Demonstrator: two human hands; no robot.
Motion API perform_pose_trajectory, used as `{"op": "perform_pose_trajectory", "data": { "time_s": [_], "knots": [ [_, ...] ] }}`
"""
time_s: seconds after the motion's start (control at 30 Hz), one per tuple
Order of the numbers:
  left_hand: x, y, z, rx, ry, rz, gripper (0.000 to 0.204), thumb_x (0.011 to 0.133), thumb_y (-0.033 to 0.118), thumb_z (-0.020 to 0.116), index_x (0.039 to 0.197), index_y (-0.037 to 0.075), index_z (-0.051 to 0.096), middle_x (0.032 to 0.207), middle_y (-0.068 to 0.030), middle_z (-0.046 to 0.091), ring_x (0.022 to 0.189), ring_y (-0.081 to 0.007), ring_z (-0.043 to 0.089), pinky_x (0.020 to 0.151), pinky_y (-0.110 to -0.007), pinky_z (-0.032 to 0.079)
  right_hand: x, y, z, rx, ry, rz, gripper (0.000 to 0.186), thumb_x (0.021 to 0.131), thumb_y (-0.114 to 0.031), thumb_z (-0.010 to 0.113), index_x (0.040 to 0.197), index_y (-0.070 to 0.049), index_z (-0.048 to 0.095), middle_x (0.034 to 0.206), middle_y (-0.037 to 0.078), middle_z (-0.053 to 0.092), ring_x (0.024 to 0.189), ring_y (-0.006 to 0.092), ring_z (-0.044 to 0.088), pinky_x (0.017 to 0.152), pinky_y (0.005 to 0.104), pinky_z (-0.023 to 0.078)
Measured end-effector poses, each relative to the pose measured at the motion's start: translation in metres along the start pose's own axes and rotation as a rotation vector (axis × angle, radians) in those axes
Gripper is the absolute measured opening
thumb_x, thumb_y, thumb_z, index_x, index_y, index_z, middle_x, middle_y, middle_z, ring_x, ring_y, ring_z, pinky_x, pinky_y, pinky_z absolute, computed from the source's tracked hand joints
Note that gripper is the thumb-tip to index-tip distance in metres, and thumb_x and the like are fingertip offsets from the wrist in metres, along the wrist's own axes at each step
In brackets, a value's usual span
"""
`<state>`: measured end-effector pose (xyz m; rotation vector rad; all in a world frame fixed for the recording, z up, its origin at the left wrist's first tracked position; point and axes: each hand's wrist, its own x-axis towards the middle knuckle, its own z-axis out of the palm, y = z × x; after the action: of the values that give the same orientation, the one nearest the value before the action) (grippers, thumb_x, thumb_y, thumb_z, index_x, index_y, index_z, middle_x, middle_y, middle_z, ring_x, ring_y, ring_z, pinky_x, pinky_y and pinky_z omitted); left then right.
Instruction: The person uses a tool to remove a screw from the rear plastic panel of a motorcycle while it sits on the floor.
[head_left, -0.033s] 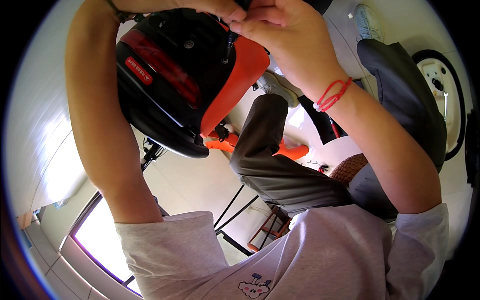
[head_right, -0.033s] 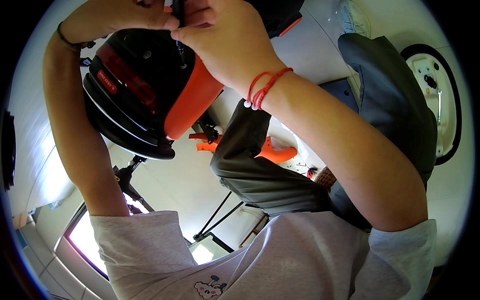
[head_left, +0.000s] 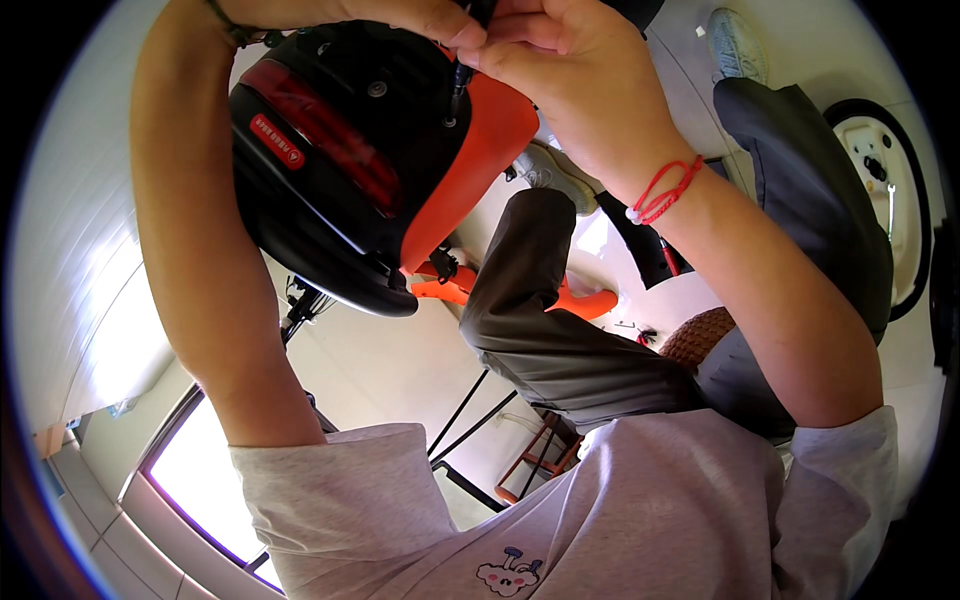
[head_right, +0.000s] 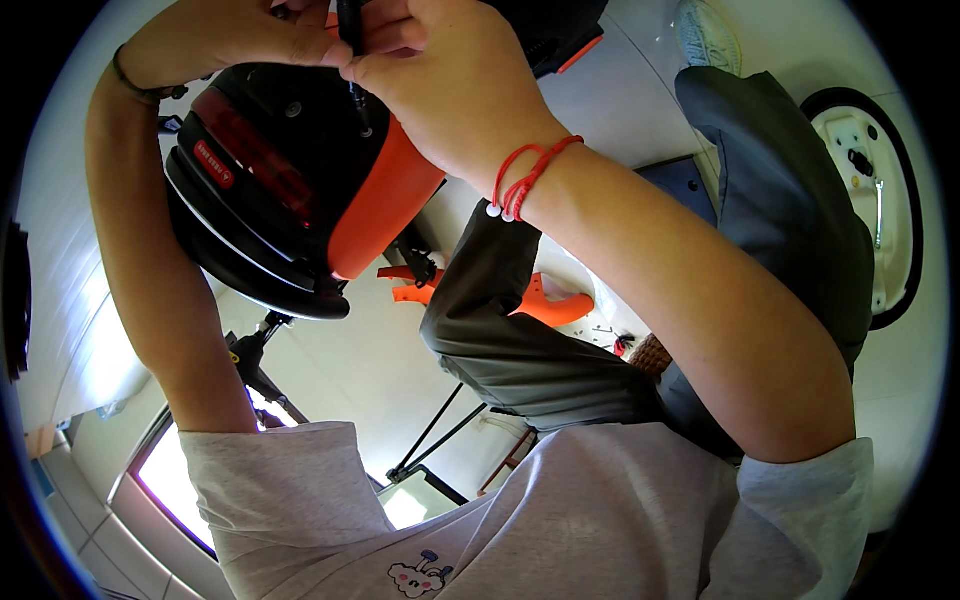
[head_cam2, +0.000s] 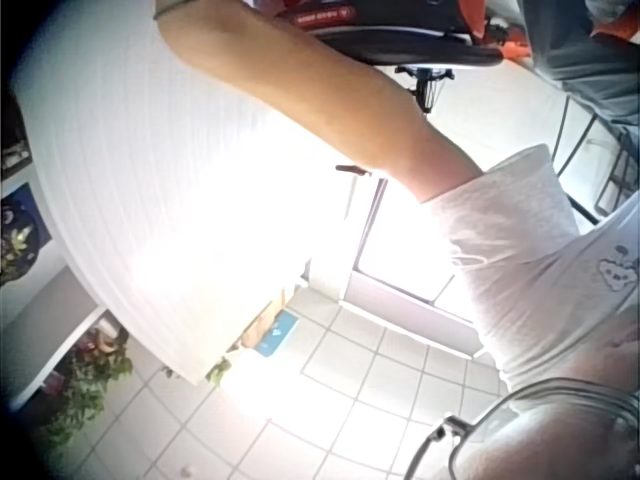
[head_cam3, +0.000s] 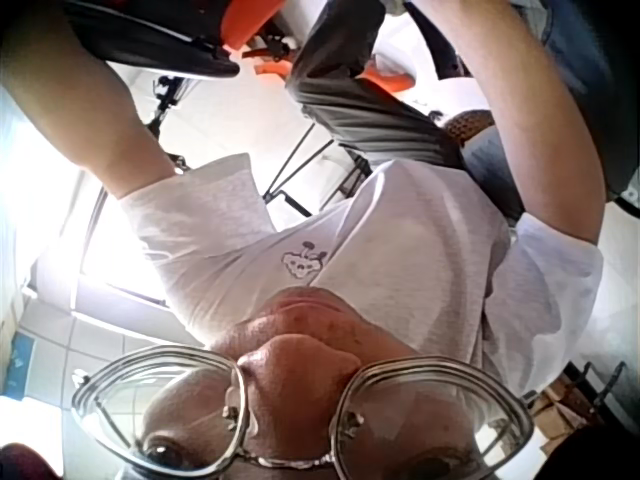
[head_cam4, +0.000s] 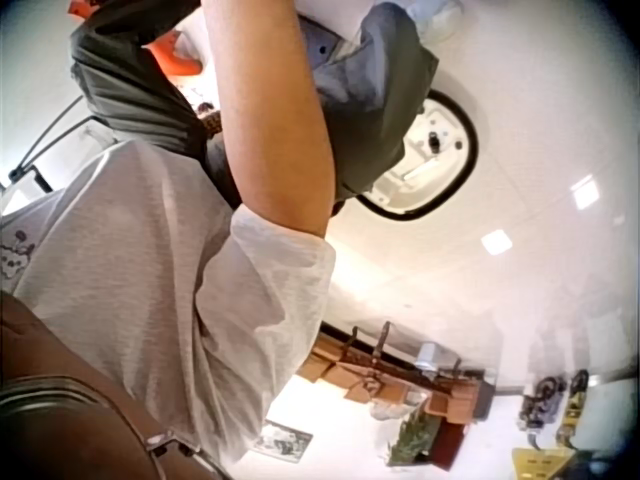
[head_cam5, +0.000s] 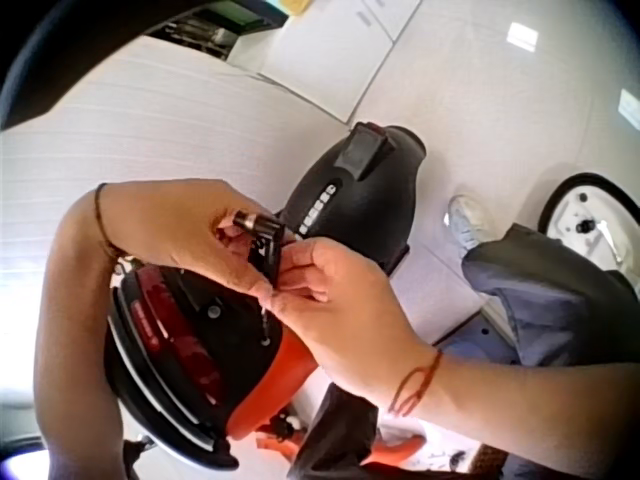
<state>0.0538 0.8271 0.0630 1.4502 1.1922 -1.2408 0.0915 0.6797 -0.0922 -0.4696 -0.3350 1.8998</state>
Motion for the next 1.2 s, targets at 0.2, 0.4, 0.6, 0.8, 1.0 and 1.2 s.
{"op": "perform_pose_trajectory", "data": {
  "time_s": [0.2, 0.4, 0.6, 0.8, 1.0, 1.2],
  "knots": [
    [0.001, -0.022, 0.006, -0.048, 0.112, 0.195, 0.043, 0.088, 0.015, 0.08, 0.126, 0.0, 0.069, 0.105, -0.0094, 0.075, 0.095, -0.014, 0.067, 0.089, -0.027, 0.052, -0.003, -0.002, 0.0, -0.096, 0.04, 0.028, 0.028, 0.098, 0.0, 0.065, 0.122, 0.009, 0.054, 0.11, 0.014, 0.067, 0.105, 0.0187, 0.067, 0.093, 0.0277, 0.054],
    [0.011, -0.036, 0.004, -0.141, 0.183, 0.379, 0.024, 0.088, 0.01, 0.078, 0.107, -0.001, 0.069, 0.089, -0.0035, 0.071, 0.082, -0.0113, 0.062, 0.077, -0.025, 0.05, 0.002, 0.001, 0.005, 0.038, 0.004, 0.068, 0.029, 0.098, -0.007, 0.07, 0.119, 0.008, 0.057, 0.111, 0.013, 0.069, 0.102, 0.016, 0.067, 0.091, 0.0261, 0.054],
    [-0.002, -0.018, 0.016, 0.181, 0.345, 0.298, 0.021, 0.087, 0.015, 0.077, 0.096, -0.001, 0.068, 0.078, -0.0003, 0.064, 0.073, -0.0085, 0.054, 0.066, -0.024, 0.043, -0.004, -0.025, 0.002, -0.313, -0.045, 0.125, 0.028, 0.095, -0.007, 0.073, 0.117, 0.005, 0.06, 0.105, 0.01, 0.071, 0.095, 0.0138, 0.066, 0.087, 0.0268, 0.054],
    [-0.007, -0.012, 0.03, 0.172, 0.436, 0.265, 0.022, 0.089, 0.017, 0.076, 0.097, -0.002, 0.069, 0.075, 0.0002, 0.061, 0.072, -0.008, 0.053, 0.064, -0.026, 0.043, -0.002, -0.01, 0.006, -0.113, 0.105, 0.007, 0.025, 0.092, -0.003, 0.075, 0.112, 0.003, 0.06, 0.101, 0.01, 0.07, 0.095, 0.0145, 0.067, 0.086, 0.0273, 0.055],
    [0.003, -0.021, 0.008, 0.059, 0.236, 0.114, 0.025, 0.092, 0.022, 0.078, 0.094, -0.001, 0.069, 0.073, 0.002, 0.059, 0.071, -0.007, 0.052, 0.064, -0.026, 0.042, -0.004, -0.004, 0.008, -0.164, 0.113, 0.035, 0.021, 0.093, -0.004, 0.075, 0.106, 0.004, 0.06, 0.099, 0.01, 0.07, 0.095, 0.0146, 0.068, 0.086, 0.0277, 0.055],
    [0.008, -0.02, 0.009, 0.221, 0.258, 0.089, 0.027, 0.092, 0.023, 0.078, 0.088, -0.002, 0.068, 0.073, 0.0014, 0.06, 0.071, -0.0066, 0.053, 0.063, -0.026, 0.042, -0.006, -0.022, 0.001, -0.432, 0.052, 0.078, 0.018, 0.093, -0.003, 0.074, 0.104, 0.003, 0.061, 0.097, 0.009, 0.071, 0.092, 0.015, 0.068, 0.084, 0.0278, 0.055]
  ]
}}
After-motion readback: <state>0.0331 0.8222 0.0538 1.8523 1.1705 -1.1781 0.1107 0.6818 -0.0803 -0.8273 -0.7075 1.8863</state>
